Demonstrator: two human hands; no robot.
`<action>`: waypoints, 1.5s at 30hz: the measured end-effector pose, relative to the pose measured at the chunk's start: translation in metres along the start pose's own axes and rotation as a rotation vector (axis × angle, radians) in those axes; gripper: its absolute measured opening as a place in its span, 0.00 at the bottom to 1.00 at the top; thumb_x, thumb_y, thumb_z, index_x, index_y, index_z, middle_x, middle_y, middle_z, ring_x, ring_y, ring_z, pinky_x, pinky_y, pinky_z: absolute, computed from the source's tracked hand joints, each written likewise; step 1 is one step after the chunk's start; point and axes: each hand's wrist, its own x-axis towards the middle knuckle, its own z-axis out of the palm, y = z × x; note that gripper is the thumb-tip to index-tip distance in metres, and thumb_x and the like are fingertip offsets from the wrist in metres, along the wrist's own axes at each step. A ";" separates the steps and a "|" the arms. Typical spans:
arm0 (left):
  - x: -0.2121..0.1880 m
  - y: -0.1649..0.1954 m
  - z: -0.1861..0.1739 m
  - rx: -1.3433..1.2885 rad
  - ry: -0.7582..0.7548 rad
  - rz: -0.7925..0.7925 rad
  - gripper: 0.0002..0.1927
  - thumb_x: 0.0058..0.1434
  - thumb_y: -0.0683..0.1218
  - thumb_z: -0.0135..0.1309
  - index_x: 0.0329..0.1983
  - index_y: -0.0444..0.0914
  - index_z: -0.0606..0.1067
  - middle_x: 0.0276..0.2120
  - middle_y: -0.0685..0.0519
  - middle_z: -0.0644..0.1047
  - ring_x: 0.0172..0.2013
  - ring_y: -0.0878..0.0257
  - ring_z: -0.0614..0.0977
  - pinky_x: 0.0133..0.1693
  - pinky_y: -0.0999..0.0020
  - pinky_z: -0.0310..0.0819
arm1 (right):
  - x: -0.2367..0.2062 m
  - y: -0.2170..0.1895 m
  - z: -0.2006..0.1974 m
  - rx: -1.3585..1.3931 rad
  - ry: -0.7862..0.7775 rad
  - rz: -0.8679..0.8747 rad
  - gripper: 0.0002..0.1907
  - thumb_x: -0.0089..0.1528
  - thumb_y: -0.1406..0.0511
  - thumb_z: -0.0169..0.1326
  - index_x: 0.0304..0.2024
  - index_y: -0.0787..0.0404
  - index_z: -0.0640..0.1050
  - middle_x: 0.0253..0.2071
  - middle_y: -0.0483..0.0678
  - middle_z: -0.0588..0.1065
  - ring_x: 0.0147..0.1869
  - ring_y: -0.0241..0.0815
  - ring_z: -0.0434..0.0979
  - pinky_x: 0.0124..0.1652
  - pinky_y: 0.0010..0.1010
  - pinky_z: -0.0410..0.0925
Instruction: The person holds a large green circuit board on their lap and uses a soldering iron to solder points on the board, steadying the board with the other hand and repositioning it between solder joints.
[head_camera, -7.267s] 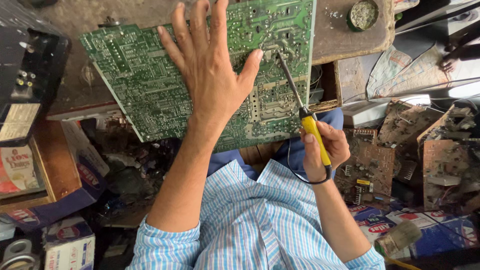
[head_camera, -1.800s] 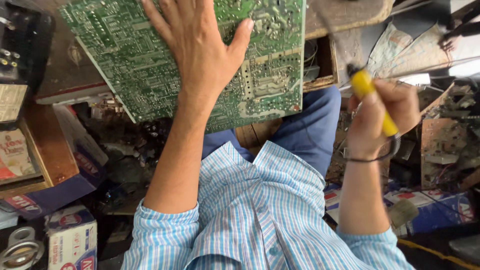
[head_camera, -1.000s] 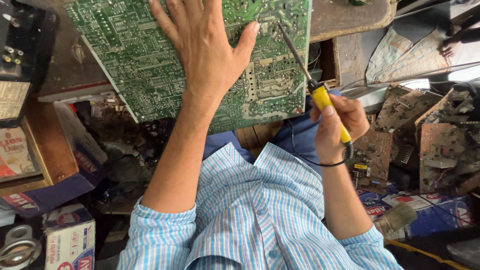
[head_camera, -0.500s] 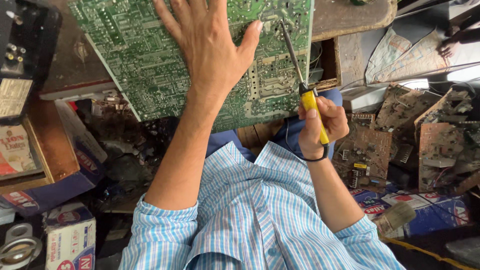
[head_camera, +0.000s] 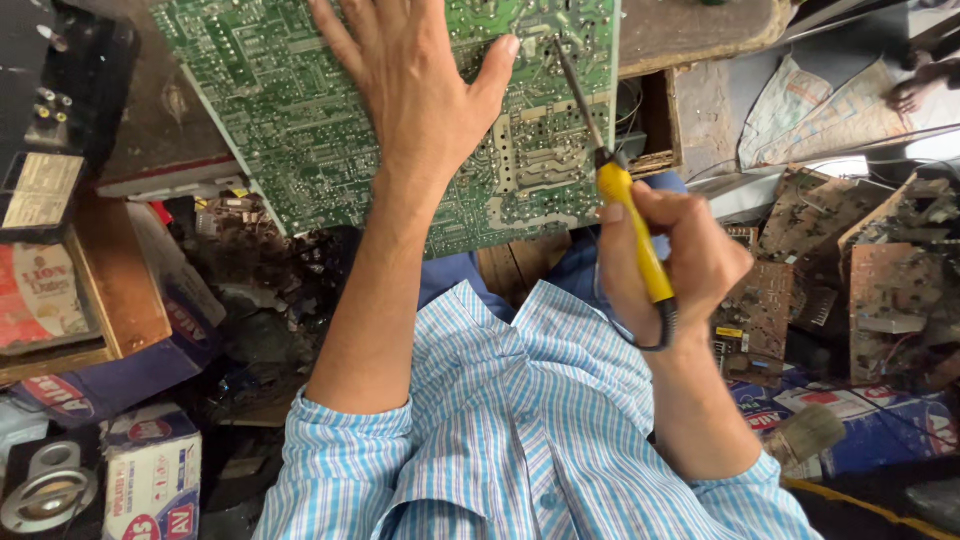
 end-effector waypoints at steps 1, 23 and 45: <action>0.000 0.000 -0.001 -0.013 -0.038 -0.028 0.42 0.68 0.64 0.67 0.73 0.38 0.62 0.70 0.37 0.64 0.72 0.35 0.56 0.71 0.28 0.30 | 0.003 0.000 -0.004 0.004 -0.016 0.014 0.10 0.71 0.67 0.63 0.42 0.70 0.77 0.41 0.53 0.82 0.37 0.36 0.83 0.39 0.22 0.74; 0.001 -0.001 -0.001 0.002 -0.062 -0.046 0.44 0.67 0.65 0.66 0.74 0.39 0.60 0.71 0.36 0.61 0.73 0.35 0.54 0.71 0.27 0.30 | -0.044 0.086 0.001 0.579 0.186 0.256 0.12 0.71 0.68 0.62 0.51 0.72 0.77 0.39 0.51 0.77 0.35 0.36 0.77 0.37 0.23 0.70; -0.001 0.001 -0.008 -0.018 -0.069 -0.029 0.41 0.67 0.63 0.66 0.71 0.38 0.63 0.69 0.36 0.64 0.71 0.35 0.57 0.70 0.27 0.31 | -0.044 0.106 0.023 0.558 0.131 0.140 0.10 0.71 0.72 0.61 0.50 0.74 0.76 0.46 0.60 0.77 0.44 0.44 0.77 0.44 0.31 0.70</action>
